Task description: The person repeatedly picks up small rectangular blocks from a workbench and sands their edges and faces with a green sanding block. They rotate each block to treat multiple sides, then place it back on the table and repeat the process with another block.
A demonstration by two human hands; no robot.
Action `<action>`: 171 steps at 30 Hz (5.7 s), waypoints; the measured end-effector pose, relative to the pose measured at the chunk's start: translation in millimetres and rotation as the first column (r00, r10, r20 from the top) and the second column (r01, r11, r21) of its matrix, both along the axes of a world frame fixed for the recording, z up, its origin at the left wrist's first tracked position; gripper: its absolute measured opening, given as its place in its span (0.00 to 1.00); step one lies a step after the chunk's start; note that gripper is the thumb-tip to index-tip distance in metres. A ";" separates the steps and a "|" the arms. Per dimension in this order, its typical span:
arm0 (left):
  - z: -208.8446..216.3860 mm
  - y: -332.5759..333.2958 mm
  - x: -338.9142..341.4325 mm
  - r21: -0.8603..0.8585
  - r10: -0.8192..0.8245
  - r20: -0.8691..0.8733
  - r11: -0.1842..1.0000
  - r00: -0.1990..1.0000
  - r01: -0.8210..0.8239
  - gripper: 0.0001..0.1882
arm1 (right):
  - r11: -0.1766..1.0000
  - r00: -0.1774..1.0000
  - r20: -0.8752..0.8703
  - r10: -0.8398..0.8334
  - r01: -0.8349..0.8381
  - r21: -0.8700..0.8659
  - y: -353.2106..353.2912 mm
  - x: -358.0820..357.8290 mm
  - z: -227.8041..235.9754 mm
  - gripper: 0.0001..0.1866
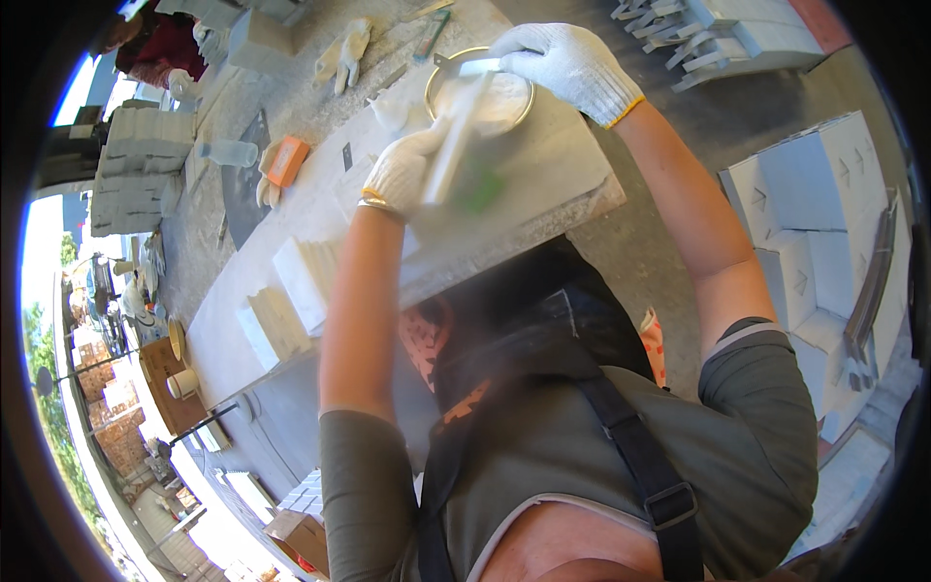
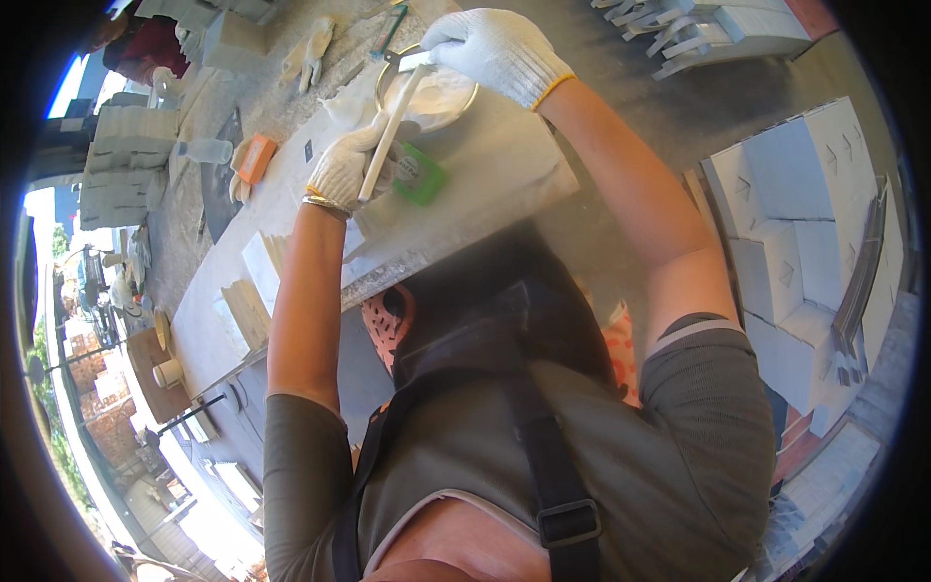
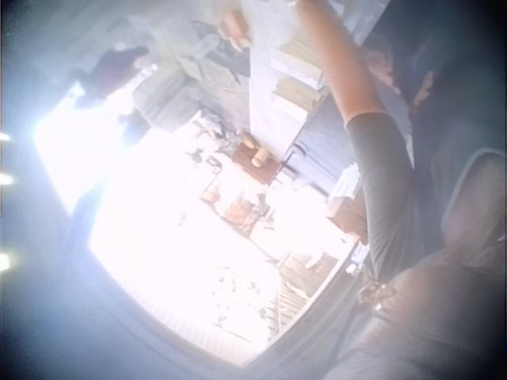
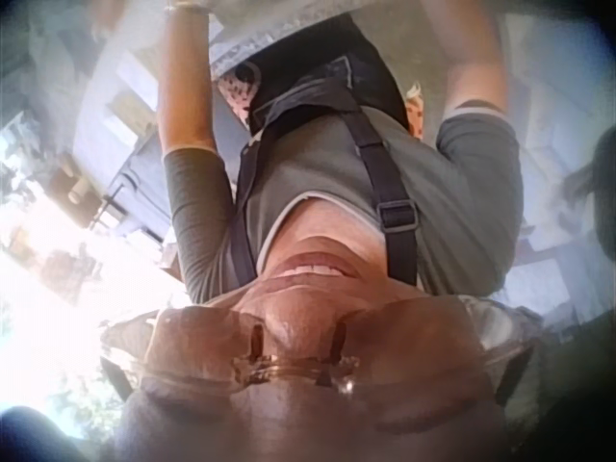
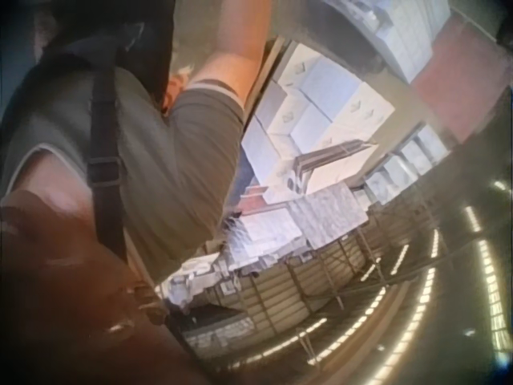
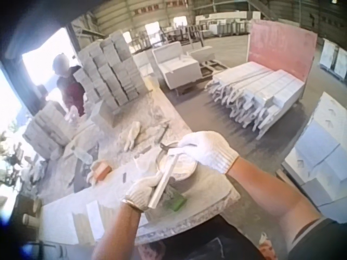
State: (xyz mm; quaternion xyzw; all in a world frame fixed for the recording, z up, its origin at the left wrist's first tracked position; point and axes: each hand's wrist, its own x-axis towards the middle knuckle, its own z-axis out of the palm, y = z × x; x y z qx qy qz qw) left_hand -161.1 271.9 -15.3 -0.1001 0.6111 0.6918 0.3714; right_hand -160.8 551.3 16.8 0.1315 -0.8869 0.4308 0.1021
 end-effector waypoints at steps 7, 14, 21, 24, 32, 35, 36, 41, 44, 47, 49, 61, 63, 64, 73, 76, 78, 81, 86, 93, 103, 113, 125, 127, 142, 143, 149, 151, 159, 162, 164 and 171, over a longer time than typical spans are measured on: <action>-20.2 13.5 15.4 0.229 -0.008 -0.018 0.973 1.000 0.012 0.22 | 0.949 0.960 -0.109 -0.259 0.274 0.157 10.3 30.6 -8.3 0.13; 42.2 -29.7 23.0 -0.240 -0.252 -0.373 0.956 0.893 0.169 0.25 | 0.930 0.932 0.130 -0.339 0.311 0.197 15.5 66.2 -48.3 0.18; 81.6 -111.6 9.1 -0.649 -0.637 -0.250 0.669 0.729 0.362 0.30 | 0.930 0.966 0.118 -0.228 0.180 0.321 7.2 67.6 -54.4 0.20; 82.5 -125.5 -0.6 -0.728 -0.789 -0.203 0.518 0.580 0.449 0.29 | 0.989 0.964 0.220 -0.150 0.148 0.026 -3.5 78.4 -43.1 0.18; 60.8 -103.0 -6.1 -0.856 -0.914 -0.268 0.371 0.304 0.360 0.22 | 0.878 0.818 0.543 0.191 0.106 -0.468 -51.5 132.5 -36.5 0.09; 52.1 -96.5 5.4 -0.909 -0.911 -0.319 0.372 0.260 0.187 0.16 | 0.874 0.818 0.545 0.185 0.117 -0.472 -64.1 137.9 -44.2 0.08; 49.8 -97.0 8.0 -0.909 -0.904 -0.368 0.399 0.219 0.119 0.15 | 0.872 0.817 0.545 0.187 0.116 -0.475 -66.6 137.5 -45.5 0.08; 22.1 -105.2 34.7 -0.823 -0.803 -0.568 0.552 0.180 -0.135 0.18 | 0.914 0.803 0.577 0.147 0.112 -0.390 -70.6 134.5 -40.1 0.09; 3.0 -110.7 51.3 -0.769 -0.721 -0.614 0.455 0.320 -0.449 0.23 | 0.919 0.782 0.606 0.143 0.122 -0.375 -73.2 134.6 -34.6 0.14; -15.0 -105.8 63.9 -0.690 -0.641 -0.692 0.454 0.332 -0.563 0.25 | 0.902 0.817 0.545 0.190 0.074 -0.426 -80.7 130.6 -33.5 0.19; -20.3 -104.6 63.6 -0.671 -0.637 -0.707 0.468 0.307 -0.575 0.24 | 0.894 0.869 0.425 0.253 -0.042 -0.446 -88.6 122.5 -34.4 0.22; -25.4 -98.5 42.7 -0.724 -0.752 -0.624 0.452 0.214 -0.521 0.23 | 0.935 0.875 0.335 0.351 -0.313 -0.165 -107.7 106.2 -17.4 0.18; -25.5 -99.0 43.2 -0.714 -0.741 -0.638 0.470 0.208 -0.518 0.22 | 0.942 0.898 0.287 0.333 -0.326 -0.073 -107.6 107.7 -18.8 0.18; -25.5 -99.1 43.4 -0.720 -0.743 -0.634 0.466 0.215 -0.514 0.22 | 0.942 0.908 0.256 0.332 -0.335 -0.032 -107.4 108.8 -19.8 0.18; -27.9 -99.9 42.2 -0.702 -0.741 -0.644 0.472 0.191 -0.534 0.23 | 0.954 0.964 0.087 0.251 -0.262 0.148 -110.8 128.7 -24.0 0.18; -28.4 -100.1 42.1 -0.701 -0.740 -0.645 0.473 0.191 -0.534 0.23 | 0.958 0.969 0.018 0.245 -0.245 0.146 -115.9 133.2 -21.9 0.18; -28.2 -100.6 42.6 -0.694 -0.731 -0.657 0.489 0.187 -0.528 0.23 | 0.959 0.968 -0.027 0.249 -0.243 0.143 -123.1 136.4 -20.3 0.18; -28.0 -100.6 41.1 -0.706 -0.742 -0.644 0.484 0.185 -0.518 0.23 | 0.947 0.955 -0.003 0.297 -0.294 0.128 -138.2 143.7 -19.2 0.18; -31.2 -100.7 40.0 -0.666 -0.730 -0.668 0.498 0.146 -0.555 0.22 | 0.957 0.950 -0.127 0.284 -0.274 0.090 -138.4 134.7 -20.3 0.18; -31.2 -100.7 40.3 -0.712 -0.741 -0.641 0.476 0.202 -0.517 0.22 | 0.965 0.951 0.169 0.260 -0.263 -0.008 -106.7 117.7 -24.3 0.19; -28.8 -100.1 41.4 -0.689 -0.726 -0.663 0.496 0.184 -0.528 0.22 | 0.951 0.953 0.031 0.301 -0.302 0.069 -123.8 124.1 -26.3 0.17; -21.7 -99.9 43.7 -0.677 -0.726 -0.670 0.510 0.156 -0.531 0.21 | 0.885 0.793 0.417 0.445 -0.319 -0.339 -125.7 147.8 -17.4 0.17; 0.6 -115.0 35.2 -0.809 -0.822 -0.554 0.492 0.134 -0.323 0.34 | 0.567 0.699 0.498 0.514 0.159 -0.809 -162.2 160.8 -44.5 0.13; 14.0 -121.6 30.3 -0.885 -0.870 -0.459 0.430 0.178 -0.181 0.47 | 0.707 0.737 0.541 0.405 0.122 -0.696 -165.7 155.0 -39.7 0.12; 34.5 -139.5 59.9 -0.467 -0.283 -0.771 0.861 0.571 -0.204 0.18 | 0.846 0.901 -0.070 0.428 -0.427 -0.321 -130.7 114.1 -14.9 0.10; 28.9 -139.6 62.1 -0.452 -0.277 -0.808 0.857 0.519 -0.246 0.17 | 0.779 0.886 0.024 0.464 -0.395 -0.487 -125.2 115.3 -10.0 0.10; 28.1 -144.1 67.2 -0.553 -0.491 -0.833 0.748 0.256 -0.365 0.18 | 0.876 0.897 0.231 0.377 -0.264 -0.404 -112.3 82.5 19.1 0.13; 29.4 -142.3 68.4 -0.541 -0.477 -0.841 0.761 0.255 -0.359 0.19 | 0.869 0.874 0.150 0.462 -0.411 -0.276 -120.1 65.5 24.6 0.14; 25.6 -144.7 64.0 -0.514 -0.470 -0.858 0.793 0.208 -0.328 0.16 | 0.769 0.755 0.147 0.639 -0.635 -0.077 -161.3 40.9 35.3 0.15; 27.5 -142.9 62.1 -0.485 -0.464 -0.874 0.815 0.146 -0.316 0.14 | 0.775 0.766 0.151 0.625 -0.631 -0.007 -156.8 42.5 36.9 0.15; 29.6 -142.1 61.0 -0.488 -0.457 -0.872 0.830 0.173 -0.269 0.12 | 0.780 0.776 0.132 0.617 -0.625 0.027 -149.8 45.0 36.3 0.14; 33.2 -141.8 62.2 -0.477 -0.457 -0.879 0.834 0.137 -0.277 0.11 | 0.778 0.775 0.116 0.621 -0.628 0.029 -146.6 41.7 34.2 0.14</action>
